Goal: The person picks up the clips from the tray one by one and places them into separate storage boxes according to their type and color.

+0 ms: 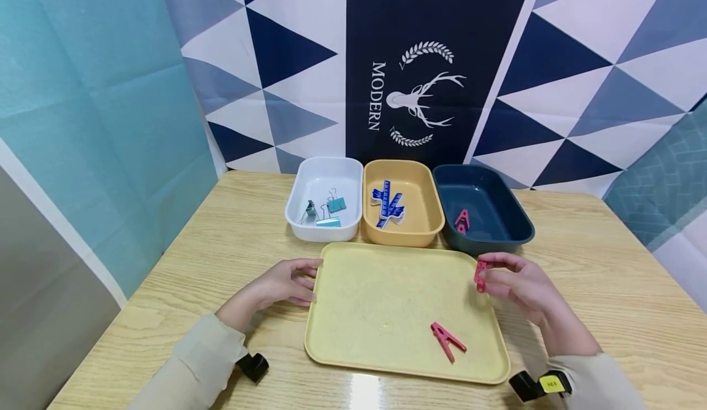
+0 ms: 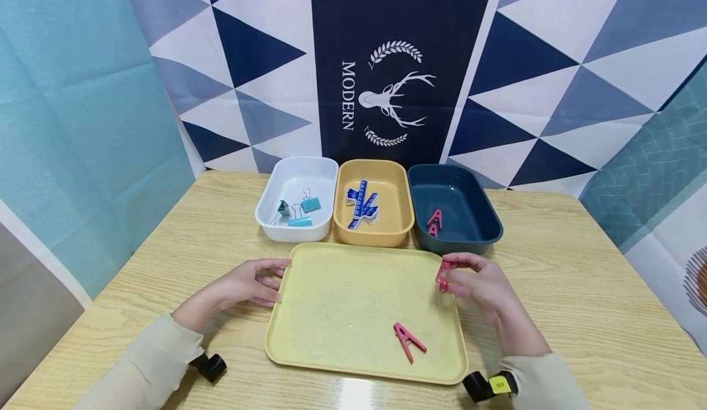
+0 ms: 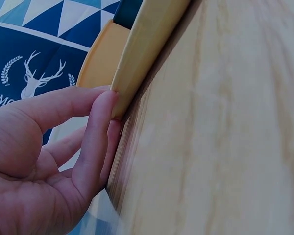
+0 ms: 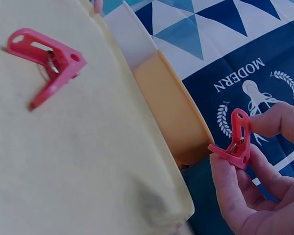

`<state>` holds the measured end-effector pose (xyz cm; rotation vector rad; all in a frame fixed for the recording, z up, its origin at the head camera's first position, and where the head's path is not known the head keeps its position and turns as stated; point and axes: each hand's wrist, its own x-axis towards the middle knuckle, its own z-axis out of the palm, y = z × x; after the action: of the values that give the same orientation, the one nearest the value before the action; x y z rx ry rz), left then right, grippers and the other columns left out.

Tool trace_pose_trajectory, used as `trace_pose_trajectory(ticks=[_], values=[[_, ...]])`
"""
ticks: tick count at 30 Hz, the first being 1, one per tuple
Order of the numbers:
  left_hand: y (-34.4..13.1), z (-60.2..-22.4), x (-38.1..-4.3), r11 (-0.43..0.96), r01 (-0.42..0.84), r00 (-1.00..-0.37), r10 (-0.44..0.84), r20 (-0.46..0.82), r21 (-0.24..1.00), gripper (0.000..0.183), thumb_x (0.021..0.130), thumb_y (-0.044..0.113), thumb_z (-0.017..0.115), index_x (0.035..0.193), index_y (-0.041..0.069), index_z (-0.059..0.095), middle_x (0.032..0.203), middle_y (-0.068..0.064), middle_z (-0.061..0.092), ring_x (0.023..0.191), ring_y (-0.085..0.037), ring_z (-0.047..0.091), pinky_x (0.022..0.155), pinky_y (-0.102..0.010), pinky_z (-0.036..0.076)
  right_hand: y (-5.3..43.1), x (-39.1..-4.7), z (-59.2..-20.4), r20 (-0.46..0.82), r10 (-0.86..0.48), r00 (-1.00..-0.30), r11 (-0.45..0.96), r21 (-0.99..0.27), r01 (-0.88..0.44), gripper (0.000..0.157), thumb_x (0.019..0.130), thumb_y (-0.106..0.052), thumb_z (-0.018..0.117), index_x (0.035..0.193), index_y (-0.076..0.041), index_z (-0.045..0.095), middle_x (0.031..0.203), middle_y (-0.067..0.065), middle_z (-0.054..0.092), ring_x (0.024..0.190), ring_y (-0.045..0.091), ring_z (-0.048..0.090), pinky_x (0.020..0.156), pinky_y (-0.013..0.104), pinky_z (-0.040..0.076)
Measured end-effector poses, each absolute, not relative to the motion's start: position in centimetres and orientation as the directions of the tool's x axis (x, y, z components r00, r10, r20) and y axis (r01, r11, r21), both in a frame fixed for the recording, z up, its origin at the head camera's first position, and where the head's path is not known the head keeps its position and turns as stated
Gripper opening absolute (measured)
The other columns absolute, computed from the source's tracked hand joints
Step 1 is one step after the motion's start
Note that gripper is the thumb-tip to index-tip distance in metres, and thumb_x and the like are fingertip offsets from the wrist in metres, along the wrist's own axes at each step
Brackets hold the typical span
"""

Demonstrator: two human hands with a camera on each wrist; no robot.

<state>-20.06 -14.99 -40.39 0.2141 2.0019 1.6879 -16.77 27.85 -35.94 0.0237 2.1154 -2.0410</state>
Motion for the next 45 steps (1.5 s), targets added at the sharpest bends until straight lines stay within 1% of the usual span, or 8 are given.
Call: trace_pose_trajectory(ticks=[2,6,10,15,23,31,37,45], values=[[-15.0,-40.4,-20.1,0.215,-0.200,-0.859,0.431,-0.277,0.956,0.072,0.075,-0.012,0.069,0.140,0.000,0.039,0.122,-0.019,0.045,0.089,-0.021,0.059,0.074,-0.038,0.058,27.9,-16.9,-35.8,-0.147,-0.122,-0.982,0.015,-0.989,0.146,0.020,0.086,0.001,0.061,0.096,-0.016,0.065,0.090,0.000,0.064,0.078,0.015,0.064,0.072,0.028,0.058],[-14.9,-40.4,-20.1,0.214,-0.205,-0.859,0.429,-0.280,0.955,0.073,0.075,-0.012,0.069,0.140,0.001,0.039,0.122,-0.019,0.045,0.090,-0.022,0.059,0.074,-0.038,0.058,28.2,-17.2,-35.5,-0.144,-0.096,-0.985,-0.038,-0.988,0.148,0.022,0.085,0.002,0.062,0.091,-0.019,0.067,0.088,-0.001,0.064,0.077,0.014,0.064,0.070,0.028,0.058],[-14.9,-40.4,-20.1,0.212,-0.211,-0.856,0.431,-0.285,0.954,0.073,0.075,-0.013,0.069,0.140,0.001,0.039,0.122,-0.019,0.045,0.089,-0.022,0.059,0.074,-0.038,0.058,28.5,-17.5,-35.2,-0.148,-0.071,-0.986,-0.092,-0.984,0.154,0.023,0.085,0.003,0.063,0.089,-0.019,0.068,0.085,-0.002,0.065,0.076,0.014,0.065,0.070,0.027,0.058],[-14.8,-40.5,-20.2,0.215,-0.213,-0.854,0.434,-0.289,0.953,0.072,0.076,-0.012,0.068,0.140,0.001,0.039,0.122,-0.019,0.045,0.089,-0.021,0.059,0.074,-0.038,0.058,28.9,-17.9,-34.8,-0.146,-0.059,-0.987,-0.121,-0.981,0.153,0.020,0.086,0.001,0.063,0.089,-0.018,0.069,0.084,-0.002,0.066,0.076,0.014,0.066,0.069,0.026,0.058],[-14.8,-40.4,-20.4,0.215,-0.219,-0.855,0.427,-0.294,0.952,0.072,0.075,-0.012,0.069,0.140,0.002,0.040,0.122,-0.019,0.045,0.090,-0.022,0.059,0.074,-0.038,0.058,29.3,-18.7,-34.3,-0.112,-0.060,-0.992,-0.189,-0.974,0.122,0.023,0.088,0.003,0.059,0.087,-0.017,0.069,0.082,0.001,0.069,0.074,0.016,0.067,0.068,0.026,0.058],[-14.8,-40.4,-20.3,0.218,-0.223,-0.856,0.423,-0.298,0.950,0.072,0.075,-0.012,0.069,0.139,0.002,0.041,0.122,-0.019,0.044,0.090,-0.022,0.058,0.074,-0.038,0.058,29.7,-19.7,-33.2,-0.126,-0.008,-0.992,-0.184,-0.975,0.126,0.015,0.088,-0.003,0.063,0.085,-0.017,0.068,0.079,0.000,0.069,0.072,0.015,0.067,0.065,0.025,0.058],[-14.8,-40.4,-20.4,0.221,-0.222,-0.856,0.422,-0.298,0.950,0.072,0.074,-0.012,0.070,0.139,0.002,0.041,0.122,-0.019,0.044,0.092,-0.023,0.057,0.074,-0.037,0.058,29.9,-20.5,-32.7,-0.130,0.005,-0.991,-0.199,-0.972,0.126,0.013,0.088,-0.004,0.063,0.085,-0.016,0.066,0.077,0.002,0.069,0.069,0.016,0.067,0.064,0.024,0.058],[-15.0,-40.6,-20.4,0.218,-0.221,-0.855,0.426,-0.297,0.951,0.072,0.075,-0.012,0.069,0.139,0.002,0.041,0.122,-0.019,0.044,0.091,-0.022,0.058,0.074,-0.038,0.058,29.9,-21.4,-32.5,-0.154,0.061,-0.986,-0.214,-0.967,0.138,0.012,0.084,-0.003,0.067,0.087,-0.014,0.063,0.076,0.002,0.069,0.067,0.016,0.067,0.064,0.025,0.058]])
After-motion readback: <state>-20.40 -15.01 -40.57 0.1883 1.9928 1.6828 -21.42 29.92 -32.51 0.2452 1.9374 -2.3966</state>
